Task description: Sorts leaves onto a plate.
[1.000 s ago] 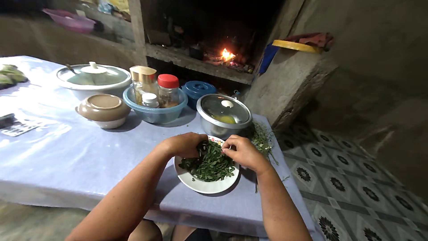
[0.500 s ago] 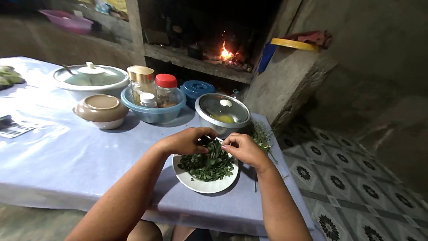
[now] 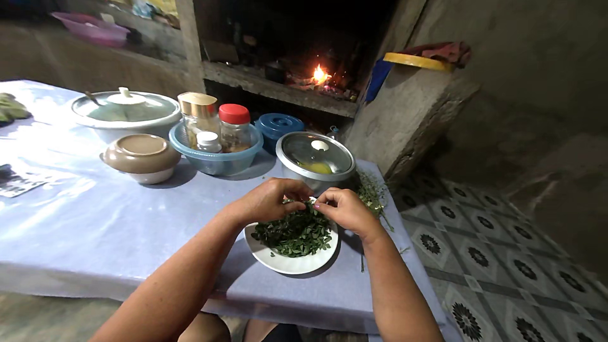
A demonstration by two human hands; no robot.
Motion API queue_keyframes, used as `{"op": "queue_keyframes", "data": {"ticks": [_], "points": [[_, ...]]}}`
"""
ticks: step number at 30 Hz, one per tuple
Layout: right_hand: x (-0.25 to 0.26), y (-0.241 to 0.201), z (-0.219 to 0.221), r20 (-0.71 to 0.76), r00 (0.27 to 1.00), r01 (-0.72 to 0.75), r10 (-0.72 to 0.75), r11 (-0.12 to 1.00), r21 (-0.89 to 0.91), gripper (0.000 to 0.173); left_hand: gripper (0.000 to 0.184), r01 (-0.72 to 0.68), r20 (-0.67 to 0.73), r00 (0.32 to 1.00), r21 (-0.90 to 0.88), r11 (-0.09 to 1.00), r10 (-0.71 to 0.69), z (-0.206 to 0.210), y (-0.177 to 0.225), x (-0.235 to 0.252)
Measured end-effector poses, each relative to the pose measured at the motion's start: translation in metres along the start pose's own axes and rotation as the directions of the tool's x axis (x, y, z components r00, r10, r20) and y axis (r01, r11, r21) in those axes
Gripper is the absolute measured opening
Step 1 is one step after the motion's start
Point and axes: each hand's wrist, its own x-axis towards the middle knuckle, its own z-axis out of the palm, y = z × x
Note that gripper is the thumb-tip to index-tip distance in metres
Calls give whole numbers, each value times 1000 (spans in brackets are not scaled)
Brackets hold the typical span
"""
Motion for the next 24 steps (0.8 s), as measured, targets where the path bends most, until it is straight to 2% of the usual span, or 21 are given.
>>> {"op": "queue_keyframes", "data": {"ticks": [2,6,11,15,20,24], "points": [[1,0,2,11,1000,-8,8,1000,20,18,28,-22,1,1000,-26,999,22,6,0,1],[2,-3,5,40,999,-19,17,998,61,19,21,-56,-10,998,26,998,56,14,1,3],[1,-7,8,59,997,-51,43,991,128,17,18,-42,-23,999,86,995,45,16,-2,3],[0,-4,7,64,998,-34,20,973,227,11,11,11,-75,997,60,998,-7,14,1,2],[1,-6,13,-27,999,26,-20,969,245,15,9,62,-129,989,-42,997,-67,11,5,2],[3,-3,18,-97,994,79,-59,973,215,7,8,88,-117,988,-92,992,-99,11,6,3]]}}
